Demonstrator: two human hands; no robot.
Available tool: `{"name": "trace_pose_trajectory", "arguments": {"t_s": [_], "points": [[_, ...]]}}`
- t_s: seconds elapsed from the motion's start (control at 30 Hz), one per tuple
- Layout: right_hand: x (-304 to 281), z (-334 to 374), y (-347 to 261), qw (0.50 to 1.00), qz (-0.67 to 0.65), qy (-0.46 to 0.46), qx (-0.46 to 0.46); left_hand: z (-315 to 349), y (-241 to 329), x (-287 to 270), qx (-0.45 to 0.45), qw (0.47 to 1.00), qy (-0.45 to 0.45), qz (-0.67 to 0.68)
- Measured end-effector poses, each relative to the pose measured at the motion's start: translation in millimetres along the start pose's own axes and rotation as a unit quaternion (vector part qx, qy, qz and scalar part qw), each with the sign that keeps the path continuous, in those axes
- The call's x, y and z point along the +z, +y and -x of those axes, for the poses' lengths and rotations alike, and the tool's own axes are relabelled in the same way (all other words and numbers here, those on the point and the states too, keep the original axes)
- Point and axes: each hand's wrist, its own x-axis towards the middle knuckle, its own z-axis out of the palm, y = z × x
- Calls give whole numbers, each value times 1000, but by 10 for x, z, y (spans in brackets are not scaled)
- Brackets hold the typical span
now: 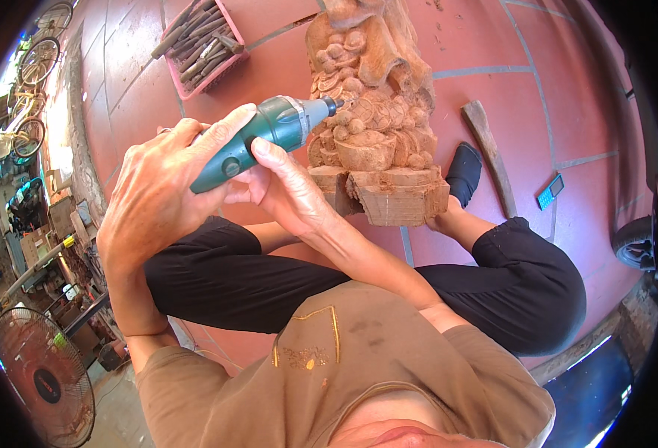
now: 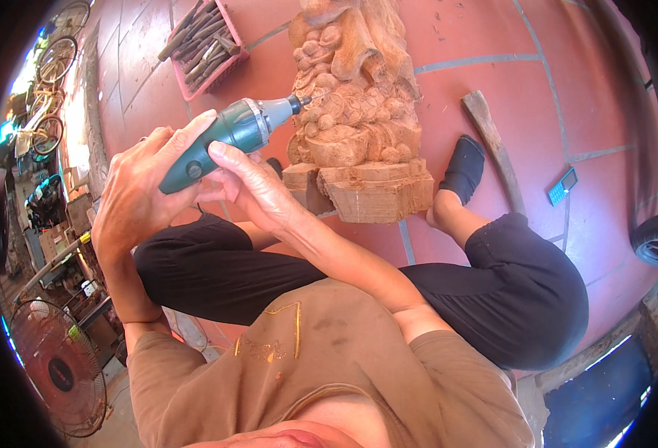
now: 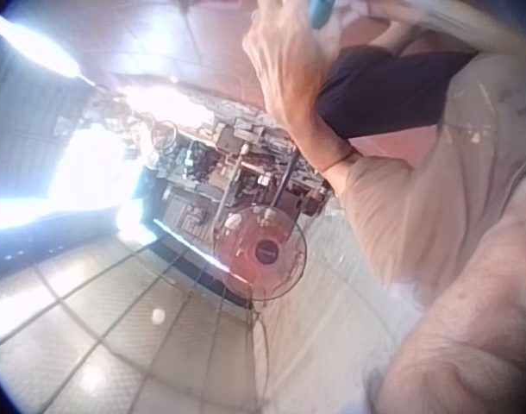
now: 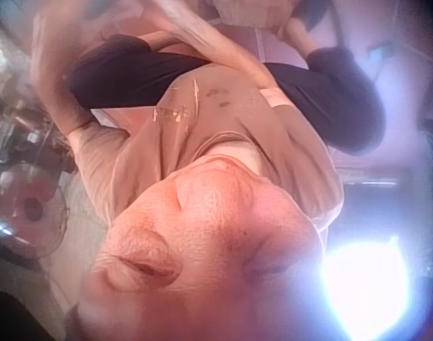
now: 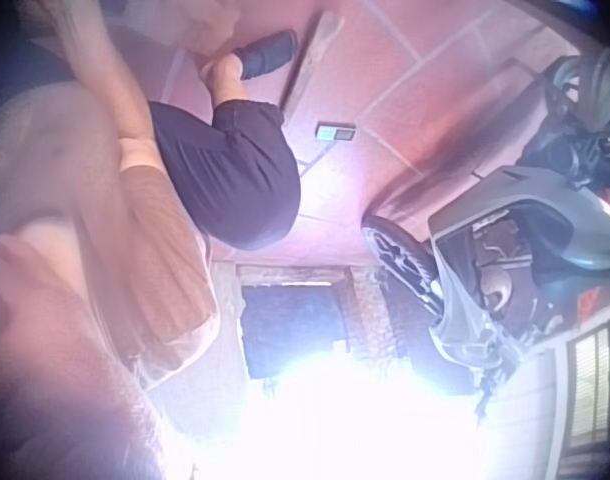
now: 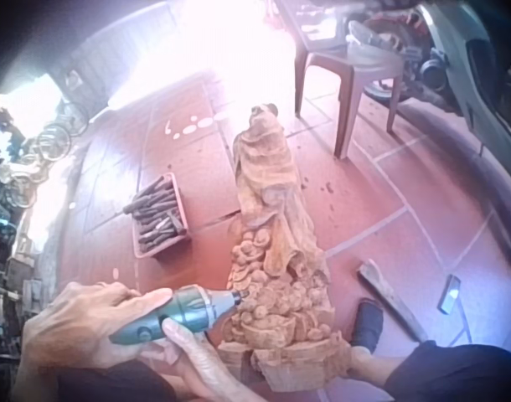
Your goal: The person uses a green rotary carving tool to shape and detail a wooden block with grape-like patterns. The hands hold the tool steadily and move it across the surface to refine the carved features.
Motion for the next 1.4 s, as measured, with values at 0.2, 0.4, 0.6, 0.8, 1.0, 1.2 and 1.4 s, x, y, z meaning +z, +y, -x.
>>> {"name": "trace_pose_trajectory", "arguments": {"t_s": [0.2, 0.4, 0.6, 0.8, 1.0, 1.2, 1.4], "points": [[6, 2, 1, 1000, 0, -3, 1, -3, -10, 5, 8, 1000, 8, 8], [53, 27, -15, 999, 39, -4, -1, -6, 0, 2, 1, 1000, 1, 0], [26, 20, -19, 1000, 14, -7, 2, -14, -2, -7, 5, 1000, 1, 8], [39, 15, -14, 1000, 5, -4, 1, -17, 4, -14, -7, 1000, -9, 11], [16, 2, -10, 1000, 7, -1, -2, -26, -1, -5, -1, 1000, -5, 8], [8, -5, -16, 1000, 7, -4, 0, -38, -10, 4, 6, 1000, 1, 13], [32, 13, -32, 1000, 28, 2, -8, -42, 5, -19, -10, 1000, -14, 20]]}}
